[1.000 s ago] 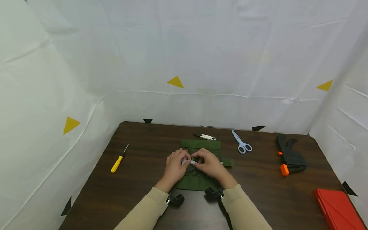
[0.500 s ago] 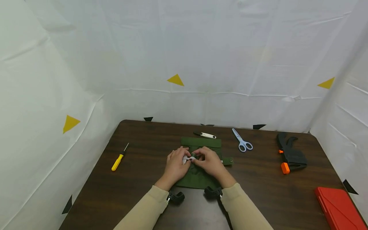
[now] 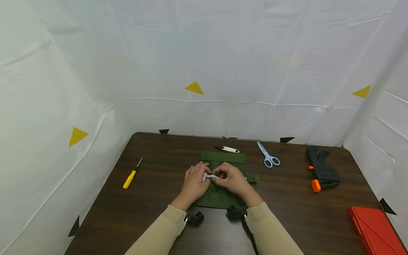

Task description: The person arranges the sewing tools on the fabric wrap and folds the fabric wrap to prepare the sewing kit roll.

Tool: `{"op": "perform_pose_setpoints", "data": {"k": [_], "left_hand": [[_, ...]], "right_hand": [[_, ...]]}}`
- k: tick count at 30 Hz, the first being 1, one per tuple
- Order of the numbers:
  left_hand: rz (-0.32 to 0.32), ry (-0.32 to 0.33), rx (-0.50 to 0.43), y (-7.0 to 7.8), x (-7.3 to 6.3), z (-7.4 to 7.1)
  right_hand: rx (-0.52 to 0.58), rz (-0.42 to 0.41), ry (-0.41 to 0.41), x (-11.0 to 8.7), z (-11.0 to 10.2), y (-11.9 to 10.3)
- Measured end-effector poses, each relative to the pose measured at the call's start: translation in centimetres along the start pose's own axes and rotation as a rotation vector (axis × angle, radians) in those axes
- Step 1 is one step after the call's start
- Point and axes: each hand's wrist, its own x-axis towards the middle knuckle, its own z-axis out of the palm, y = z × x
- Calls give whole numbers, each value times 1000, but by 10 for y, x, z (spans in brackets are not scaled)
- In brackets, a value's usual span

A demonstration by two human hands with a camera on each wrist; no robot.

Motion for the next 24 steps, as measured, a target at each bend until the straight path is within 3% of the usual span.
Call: {"op": "perform_pose_setpoints", "data": {"k": [7,17,21,24], "left_hand": [[24,-8,-3,-3,0,0],[4,-211,85,-7,3,-11],[-9,-230,114,-5,1,-11],[-18,-233,117,-3,-1,-12]], "right_hand": [[7,-25,-31,0,-2,2],[59,-43,-83,-1,-9,5],[105,-40,-84,-2,-11,5],[215,-19,-57,-3,-13,6]]}}
